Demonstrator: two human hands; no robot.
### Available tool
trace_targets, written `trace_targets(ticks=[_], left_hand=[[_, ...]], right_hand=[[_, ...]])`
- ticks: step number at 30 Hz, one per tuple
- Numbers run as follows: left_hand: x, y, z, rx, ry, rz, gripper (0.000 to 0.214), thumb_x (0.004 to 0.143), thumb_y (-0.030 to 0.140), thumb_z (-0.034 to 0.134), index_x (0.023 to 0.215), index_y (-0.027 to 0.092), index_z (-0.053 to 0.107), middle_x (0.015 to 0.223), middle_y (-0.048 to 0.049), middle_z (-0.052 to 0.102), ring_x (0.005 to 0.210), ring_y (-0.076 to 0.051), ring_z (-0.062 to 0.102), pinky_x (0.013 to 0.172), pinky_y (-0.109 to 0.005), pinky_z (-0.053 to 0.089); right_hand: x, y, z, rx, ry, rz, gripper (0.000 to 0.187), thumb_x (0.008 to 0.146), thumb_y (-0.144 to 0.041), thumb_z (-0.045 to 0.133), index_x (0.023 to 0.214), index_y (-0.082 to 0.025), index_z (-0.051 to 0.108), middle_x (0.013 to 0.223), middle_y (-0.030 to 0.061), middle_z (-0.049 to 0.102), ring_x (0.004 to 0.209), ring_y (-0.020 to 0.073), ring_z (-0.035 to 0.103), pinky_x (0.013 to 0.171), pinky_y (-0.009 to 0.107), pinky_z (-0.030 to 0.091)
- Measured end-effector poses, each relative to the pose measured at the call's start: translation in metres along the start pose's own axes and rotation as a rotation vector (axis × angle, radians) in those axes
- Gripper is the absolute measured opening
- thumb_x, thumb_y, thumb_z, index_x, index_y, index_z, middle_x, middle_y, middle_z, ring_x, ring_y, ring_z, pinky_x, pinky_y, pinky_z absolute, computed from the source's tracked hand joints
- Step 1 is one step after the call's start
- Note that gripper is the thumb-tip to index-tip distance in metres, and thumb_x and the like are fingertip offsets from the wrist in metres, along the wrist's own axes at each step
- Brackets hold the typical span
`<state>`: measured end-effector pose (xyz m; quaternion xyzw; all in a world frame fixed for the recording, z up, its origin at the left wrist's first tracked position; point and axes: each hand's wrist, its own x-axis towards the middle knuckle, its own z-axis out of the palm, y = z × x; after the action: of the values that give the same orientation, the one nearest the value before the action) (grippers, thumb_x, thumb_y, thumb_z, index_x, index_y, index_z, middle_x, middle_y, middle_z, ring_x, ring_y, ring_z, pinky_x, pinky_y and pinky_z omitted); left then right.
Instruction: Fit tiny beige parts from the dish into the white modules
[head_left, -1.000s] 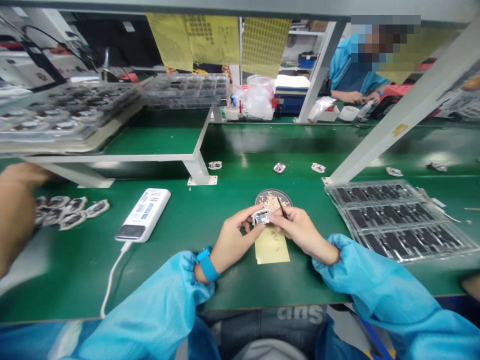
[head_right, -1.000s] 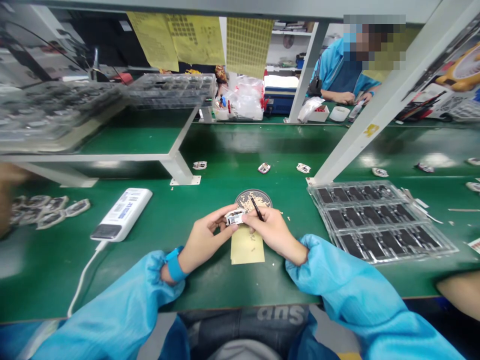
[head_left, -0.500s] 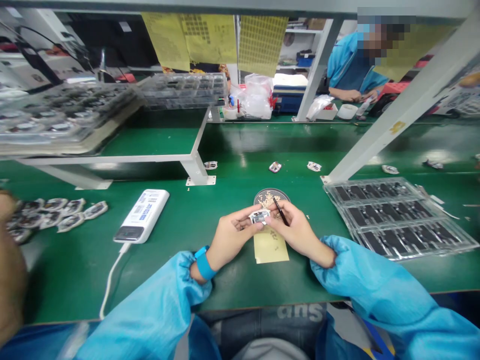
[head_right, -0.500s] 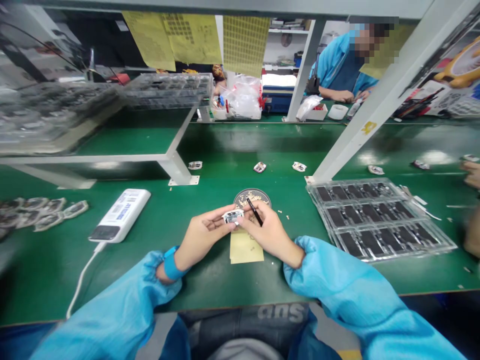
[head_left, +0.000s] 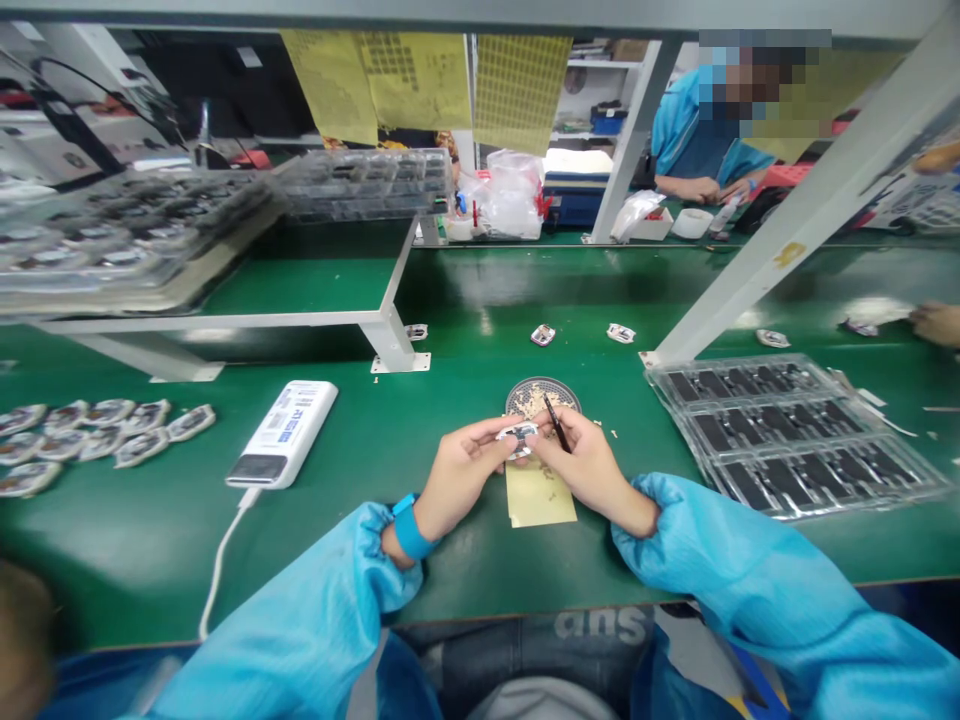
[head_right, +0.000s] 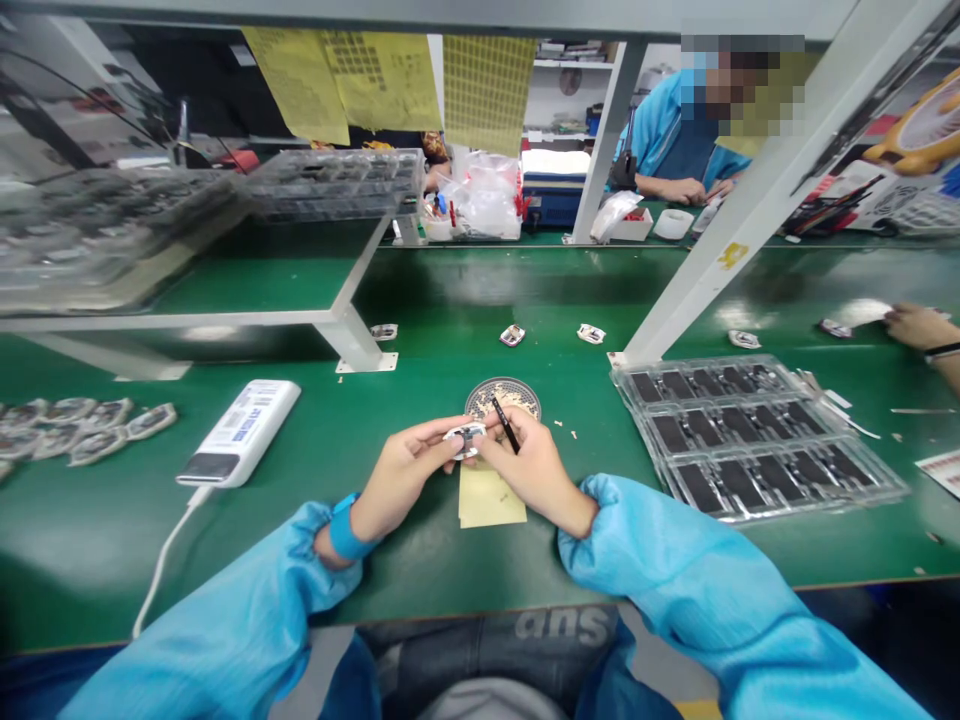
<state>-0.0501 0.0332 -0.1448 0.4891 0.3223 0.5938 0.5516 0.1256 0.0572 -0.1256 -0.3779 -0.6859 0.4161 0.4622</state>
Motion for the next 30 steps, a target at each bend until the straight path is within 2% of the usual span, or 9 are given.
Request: trace_targets(ticks=[3, 8, 11, 15, 18, 23, 25, 30], left_hand=[[0.0, -0.003, -0.003, 0.002, -0.032, -0.008, 0.036, 0.085, 0.033, 0.075, 0.117, 0.016, 0.075, 0.11, -0.0115, 0.077, 0.079, -0.017, 0.07, 0.064, -0.024, 0.053], [-0.002, -0.004, -0.001, 0.019, -0.063, 0.025, 0.032, 0.086, 0.031, 0.073, 0.115, 0.017, 0.076, 0.128, -0.0118, 0.07, 0.095, -0.021, 0.07, 0.073, -0.026, 0.057], [-0.003, -0.003, 0.001, 0.027, -0.063, 0.05, 0.031, 0.083, 0.028, 0.075, 0.112, 0.018, 0.077, 0.126, -0.0111, 0.07, 0.091, -0.02, 0.072, 0.077, -0.028, 0.059], [-0.002, -0.008, 0.003, 0.114, -0.042, 0.14, 0.033, 0.081, 0.027, 0.077, 0.112, 0.017, 0.075, 0.12, -0.0112, 0.071, 0.099, -0.022, 0.071, 0.09, -0.033, 0.058], [-0.001, -0.012, 0.002, 0.227, -0.016, 0.151, 0.036, 0.084, 0.031, 0.074, 0.117, 0.017, 0.074, 0.114, -0.0109, 0.074, 0.096, -0.022, 0.071, 0.087, -0.033, 0.058], [-0.001, -0.014, 0.0, 0.374, 0.019, 0.22, 0.035, 0.086, 0.033, 0.073, 0.118, 0.019, 0.076, 0.108, -0.0089, 0.074, 0.092, -0.02, 0.068, 0.08, -0.03, 0.055], [-0.002, -0.014, 0.0, 0.395, 0.03, 0.235, 0.034, 0.086, 0.032, 0.072, 0.117, 0.019, 0.076, 0.103, -0.0084, 0.073, 0.09, -0.02, 0.067, 0.078, -0.029, 0.054], [-0.006, -0.015, 0.005, 0.367, 0.068, 0.248, 0.032, 0.088, 0.03, 0.071, 0.118, 0.02, 0.076, 0.107, -0.0089, 0.072, 0.094, -0.021, 0.067, 0.085, -0.031, 0.054]], right_hand=[[0.001, -0.001, 0.001, -0.011, 0.0, 0.011, 0.029, 0.08, -0.041, 0.075, 0.097, -0.02, 0.065, 0.088, 0.0032, 0.068, 0.08, 0.0172, 0.064, 0.075, 0.031, 0.053], [0.0, -0.003, 0.0, -0.108, -0.012, 0.008, 0.032, 0.079, -0.042, 0.077, 0.1, -0.018, 0.072, 0.084, 0.0025, 0.067, 0.069, 0.0149, 0.057, 0.065, 0.028, 0.049], [0.0, -0.005, -0.001, -0.15, -0.006, 0.014, 0.03, 0.078, -0.043, 0.078, 0.093, -0.017, 0.074, 0.075, 0.0009, 0.065, 0.062, 0.0127, 0.05, 0.059, 0.026, 0.043], [0.002, -0.005, -0.001, -0.167, 0.024, -0.005, 0.027, 0.077, -0.042, 0.079, 0.086, -0.017, 0.074, 0.074, 0.001, 0.065, 0.063, 0.0128, 0.05, 0.06, 0.026, 0.041], [0.004, -0.003, 0.0, -0.151, 0.034, -0.018, 0.027, 0.076, -0.042, 0.08, 0.087, -0.018, 0.075, 0.078, 0.0016, 0.067, 0.067, 0.014, 0.053, 0.063, 0.026, 0.043], [0.008, -0.002, -0.001, -0.13, -0.045, 0.059, 0.036, 0.076, -0.05, 0.078, 0.086, -0.016, 0.074, 0.074, 0.0015, 0.066, 0.065, 0.0142, 0.052, 0.06, 0.026, 0.041], [0.008, -0.002, -0.001, -0.161, -0.042, 0.055, 0.035, 0.076, -0.049, 0.077, 0.081, -0.015, 0.072, 0.072, 0.0013, 0.064, 0.064, 0.0138, 0.051, 0.059, 0.026, 0.04], [0.007, 0.0, 0.004, -0.154, 0.008, 0.024, 0.032, 0.078, -0.046, 0.076, 0.076, -0.016, 0.065, 0.069, 0.0004, 0.059, 0.063, 0.0135, 0.049, 0.059, 0.026, 0.038]])
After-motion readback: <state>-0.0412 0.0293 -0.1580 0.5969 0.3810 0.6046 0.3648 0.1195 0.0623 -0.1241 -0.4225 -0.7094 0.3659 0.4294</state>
